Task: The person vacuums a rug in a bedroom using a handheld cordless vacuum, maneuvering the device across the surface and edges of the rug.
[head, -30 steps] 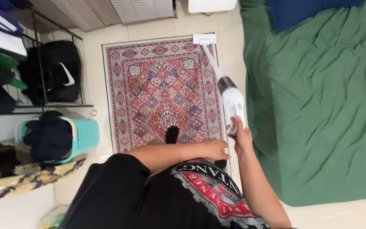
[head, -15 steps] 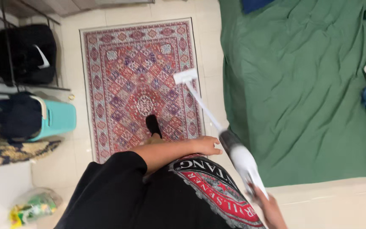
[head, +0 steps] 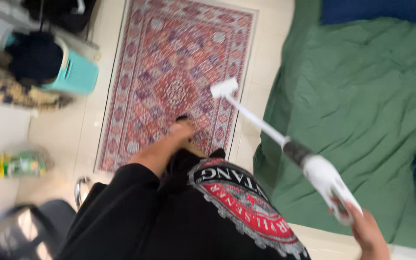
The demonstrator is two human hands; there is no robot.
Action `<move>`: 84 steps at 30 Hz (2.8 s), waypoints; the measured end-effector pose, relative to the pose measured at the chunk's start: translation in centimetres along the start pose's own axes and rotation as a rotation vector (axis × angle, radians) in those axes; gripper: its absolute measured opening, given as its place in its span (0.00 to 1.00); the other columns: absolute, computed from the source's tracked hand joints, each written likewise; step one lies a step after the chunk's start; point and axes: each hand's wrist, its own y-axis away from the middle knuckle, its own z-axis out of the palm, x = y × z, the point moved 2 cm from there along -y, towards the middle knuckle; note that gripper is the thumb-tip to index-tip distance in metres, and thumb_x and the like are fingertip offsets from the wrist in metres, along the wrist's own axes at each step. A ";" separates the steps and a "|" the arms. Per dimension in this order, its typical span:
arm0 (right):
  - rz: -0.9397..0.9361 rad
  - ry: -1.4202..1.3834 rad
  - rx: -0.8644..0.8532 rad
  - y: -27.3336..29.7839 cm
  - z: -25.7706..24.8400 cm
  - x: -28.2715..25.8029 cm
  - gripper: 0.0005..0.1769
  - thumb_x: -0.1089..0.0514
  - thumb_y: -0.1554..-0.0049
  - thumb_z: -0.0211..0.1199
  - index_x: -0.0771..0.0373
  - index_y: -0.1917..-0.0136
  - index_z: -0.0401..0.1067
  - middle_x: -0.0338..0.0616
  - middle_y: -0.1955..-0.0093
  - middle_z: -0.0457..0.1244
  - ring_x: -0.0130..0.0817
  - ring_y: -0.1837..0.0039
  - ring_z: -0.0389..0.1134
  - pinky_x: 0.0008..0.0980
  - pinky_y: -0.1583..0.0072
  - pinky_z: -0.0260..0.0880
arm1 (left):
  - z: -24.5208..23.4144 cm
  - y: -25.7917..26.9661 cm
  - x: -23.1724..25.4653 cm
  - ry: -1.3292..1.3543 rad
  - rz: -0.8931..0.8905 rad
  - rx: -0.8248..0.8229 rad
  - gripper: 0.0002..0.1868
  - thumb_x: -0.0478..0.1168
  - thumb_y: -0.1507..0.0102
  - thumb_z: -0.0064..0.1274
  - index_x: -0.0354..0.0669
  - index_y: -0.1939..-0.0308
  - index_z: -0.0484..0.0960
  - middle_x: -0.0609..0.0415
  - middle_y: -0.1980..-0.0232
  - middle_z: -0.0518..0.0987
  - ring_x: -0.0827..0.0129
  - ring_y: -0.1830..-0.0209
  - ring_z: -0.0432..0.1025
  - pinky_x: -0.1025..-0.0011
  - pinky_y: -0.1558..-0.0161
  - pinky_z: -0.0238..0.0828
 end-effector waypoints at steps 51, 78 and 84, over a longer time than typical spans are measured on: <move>-0.503 0.334 -0.946 2.6 73.5 -6.5 0.25 0.46 0.33 0.53 0.63 0.33 0.73 0.48 0.36 0.70 0.35 0.35 0.70 0.37 0.31 0.68 | 2.4 47.4 -14.7 0.910 -0.860 0.951 0.27 0.48 0.48 0.70 0.55 0.45 0.84 0.45 0.54 0.82 0.52 0.54 0.77 0.58 0.51 0.74; -0.117 0.608 -0.169 -0.5 54.6 3.7 0.30 0.39 0.41 0.60 0.70 0.44 0.78 0.52 0.50 0.74 0.39 0.52 0.75 0.35 0.48 0.75 | 4.6 53.3 -20.4 1.272 -0.531 0.739 0.35 0.37 0.45 0.63 0.53 0.32 0.76 0.53 0.47 0.86 0.72 0.54 0.78 0.71 0.52 0.75; -0.114 0.573 -0.140 -0.4 52.9 6.4 0.31 0.38 0.41 0.60 0.71 0.44 0.77 0.53 0.51 0.74 0.39 0.53 0.76 0.33 0.50 0.76 | 0.4 42.4 -16.2 1.068 -0.410 0.901 0.35 0.41 0.45 0.63 0.51 0.32 0.74 0.40 0.52 0.84 0.55 0.53 0.82 0.62 0.51 0.77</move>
